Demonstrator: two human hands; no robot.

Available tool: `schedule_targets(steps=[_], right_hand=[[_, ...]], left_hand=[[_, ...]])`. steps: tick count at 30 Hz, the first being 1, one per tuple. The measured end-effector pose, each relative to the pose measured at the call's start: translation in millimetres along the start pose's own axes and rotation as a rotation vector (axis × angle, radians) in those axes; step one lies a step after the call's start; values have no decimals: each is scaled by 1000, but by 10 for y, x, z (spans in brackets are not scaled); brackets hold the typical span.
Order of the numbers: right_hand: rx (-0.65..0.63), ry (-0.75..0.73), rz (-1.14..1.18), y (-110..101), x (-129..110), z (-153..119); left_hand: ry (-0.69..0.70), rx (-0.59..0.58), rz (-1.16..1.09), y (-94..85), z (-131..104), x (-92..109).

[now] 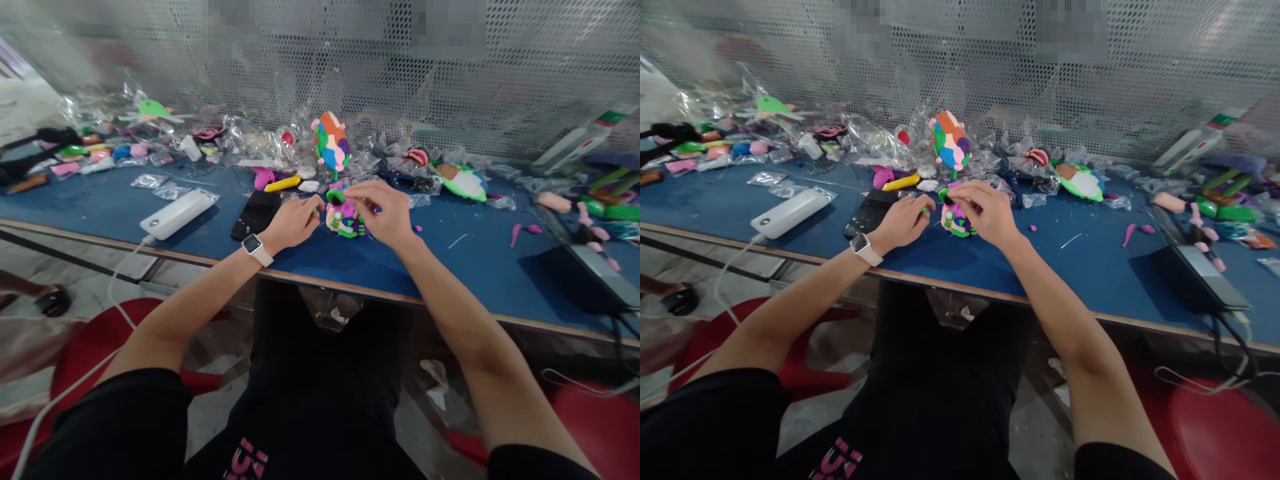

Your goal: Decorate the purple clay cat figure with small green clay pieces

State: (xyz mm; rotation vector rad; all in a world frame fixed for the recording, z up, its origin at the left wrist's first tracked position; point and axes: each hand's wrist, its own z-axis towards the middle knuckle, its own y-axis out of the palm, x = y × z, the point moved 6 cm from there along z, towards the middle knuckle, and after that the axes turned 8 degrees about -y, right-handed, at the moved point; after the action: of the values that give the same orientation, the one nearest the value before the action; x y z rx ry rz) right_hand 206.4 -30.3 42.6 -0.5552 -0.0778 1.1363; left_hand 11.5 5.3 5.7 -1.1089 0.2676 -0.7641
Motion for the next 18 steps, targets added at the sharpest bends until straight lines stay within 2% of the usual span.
schedule_targets(steps=[12, 18], right_hand=[[7, -12, -44, 6, -6, 7], [-30, 24, -47, 33, 37, -21]], left_hand=[[6, -5, 14, 20, -4, -17], [-2, -10, 3, 9, 2, -5]])
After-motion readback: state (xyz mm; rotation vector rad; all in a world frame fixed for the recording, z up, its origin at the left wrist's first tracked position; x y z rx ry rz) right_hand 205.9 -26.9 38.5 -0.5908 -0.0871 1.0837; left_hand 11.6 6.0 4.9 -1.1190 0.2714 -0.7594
